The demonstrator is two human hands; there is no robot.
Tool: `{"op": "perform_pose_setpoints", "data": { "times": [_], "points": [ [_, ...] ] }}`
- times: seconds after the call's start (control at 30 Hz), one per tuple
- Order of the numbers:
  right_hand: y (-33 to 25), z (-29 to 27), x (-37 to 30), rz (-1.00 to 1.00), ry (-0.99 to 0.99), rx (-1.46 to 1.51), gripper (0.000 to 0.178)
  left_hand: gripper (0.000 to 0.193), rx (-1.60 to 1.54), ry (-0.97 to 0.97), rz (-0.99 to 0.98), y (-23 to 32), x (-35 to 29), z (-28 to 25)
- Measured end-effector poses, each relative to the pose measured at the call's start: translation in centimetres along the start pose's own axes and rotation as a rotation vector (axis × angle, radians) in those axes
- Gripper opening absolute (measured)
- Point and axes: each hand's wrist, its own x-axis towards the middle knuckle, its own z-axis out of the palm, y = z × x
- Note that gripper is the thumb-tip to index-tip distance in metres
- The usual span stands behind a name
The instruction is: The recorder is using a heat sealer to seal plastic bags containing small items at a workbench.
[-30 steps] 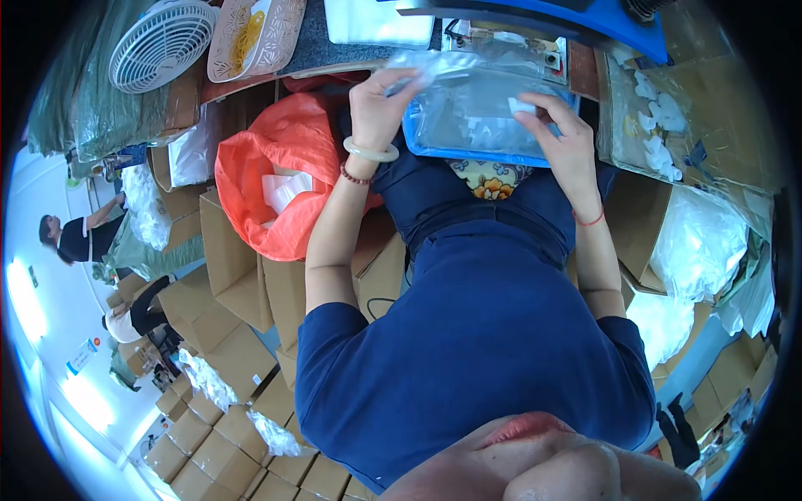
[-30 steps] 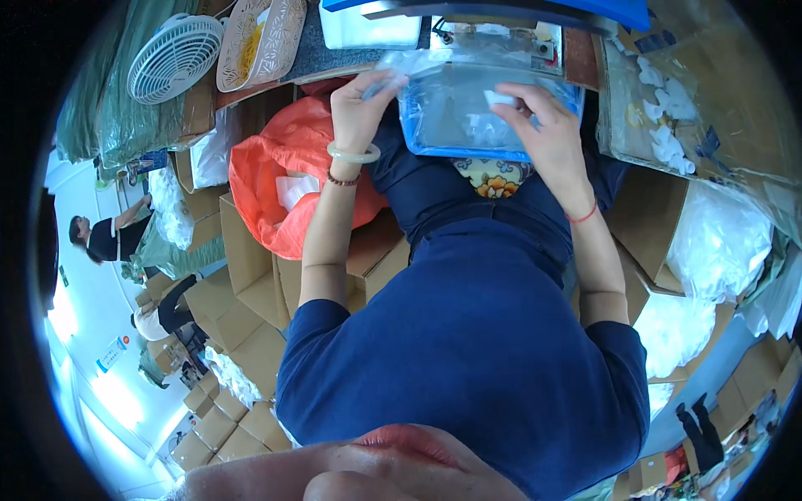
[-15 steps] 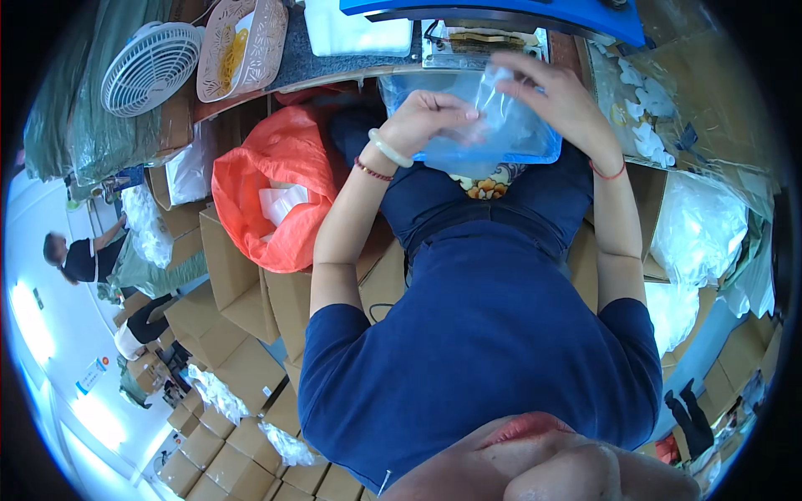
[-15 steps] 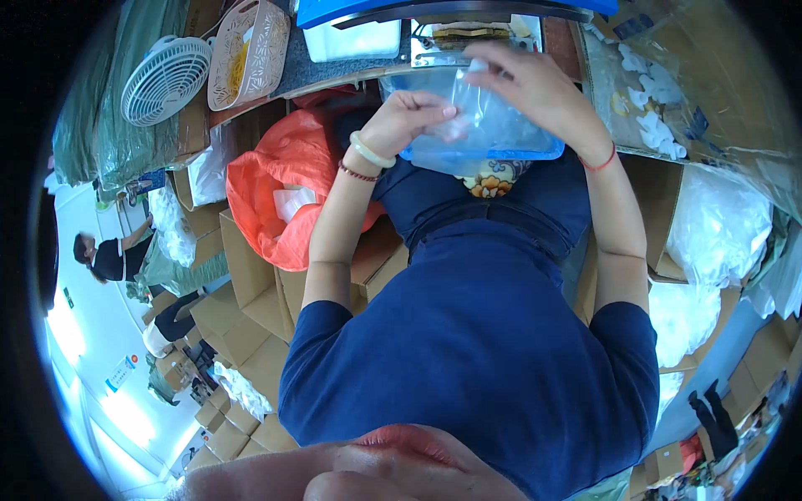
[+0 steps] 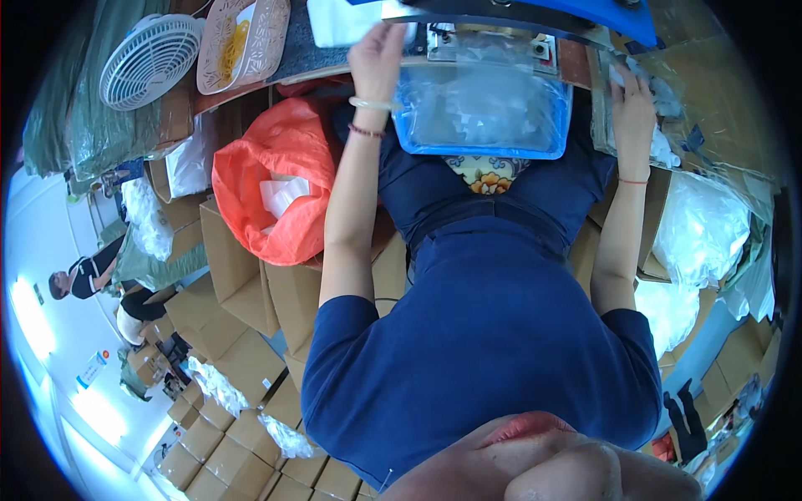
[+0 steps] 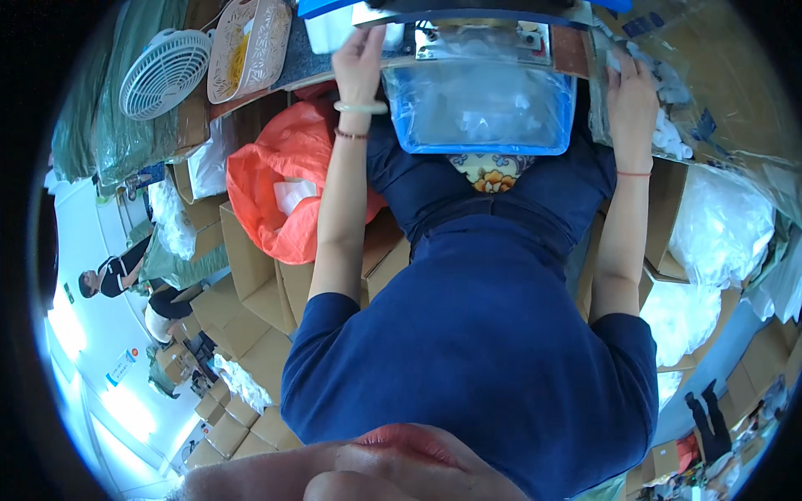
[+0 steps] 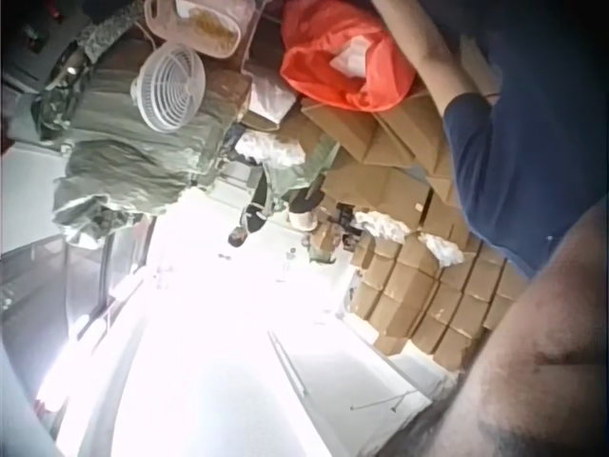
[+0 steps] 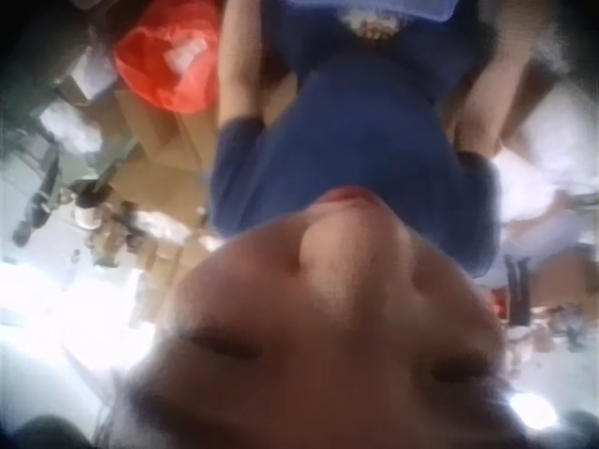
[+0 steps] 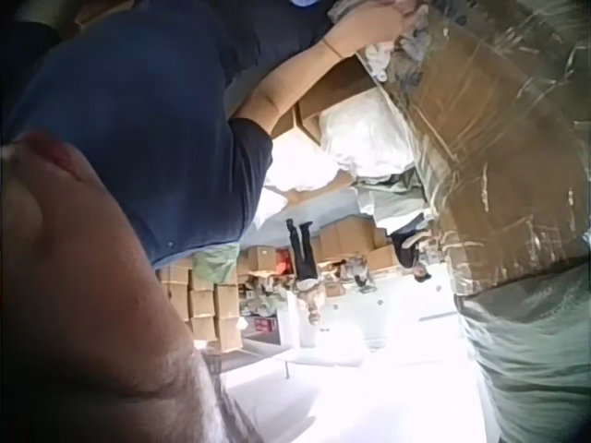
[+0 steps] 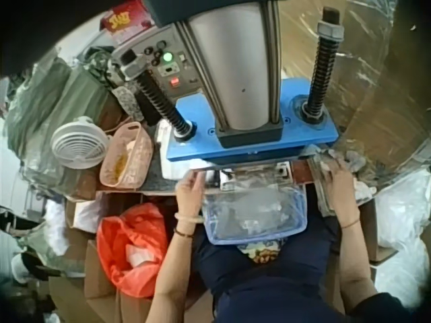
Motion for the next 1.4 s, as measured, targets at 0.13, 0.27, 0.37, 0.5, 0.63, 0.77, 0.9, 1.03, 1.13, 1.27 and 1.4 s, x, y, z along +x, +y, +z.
{"op": "perform_pose_setpoints", "data": {
  "times": [0.13,0.27,0.37,0.5,0.63,0.77,0.9,1.03,1.13,1.27,1.4],
  "points": [
    [-1.4,-1.5,0.1,0.204,-0.017,0.279,0.027,0.058,0.794,-0.071,0.657,-4.8,-1.7,-2.8],
    [-2.9,-5.0,-0.3,0.063,0.084,0.414,0.028,0.023,0.683,0.093,0.559,-3.5,-3.3,-4.3],
    [-8.3,-4.2,-1.5,-0.095,-0.094,0.687,0.026,0.022,0.447,0.049,0.243,-0.3,-4.8,-4.7],
    [-13.6,-3.7,-2.8,-0.06,-0.325,0.901,0.025,0.02,0.0,-0.074,0.038,4.4,-6.8,-3.6],
    [-15.9,-6.4,-0.2,-0.266,-0.121,0.913,0.027,0.02,-0.196,-0.249,-0.077,7.6,-8.1,-2.5],
    [-14.9,-6.9,1.0,-0.449,-0.18,0.691,0.022,0.02,-0.122,-0.441,-0.051,9.3,-7.7,-1.8],
    [-13.2,-5.4,1.9,-0.466,-0.446,0.598,0.026,0.021,-0.434,-0.797,-0.261,8.2,-6.8,-0.9],
    [-11.3,-2.5,2.1,-0.193,-0.288,0.546,0.029,0.025,-0.836,-0.724,-0.596,3.9,-5.2,2.2],
    [-6.6,-4.7,2.0,-0.349,0.003,0.02,0.028,0.024,-0.935,-0.523,-0.576,3.8,-2.5,4.3],
    [-0.5,-0.2,0.5,0.108,0.05,-0.362,0.025,0.024,-0.966,-0.551,-0.64,3.6,-1.8,5.4],
    [1.5,1.8,0.4,0.028,0.051,-0.297,0.024,0.028,-0.472,-0.477,-0.377,2.5,-1.7,2.4]
  ]
}}
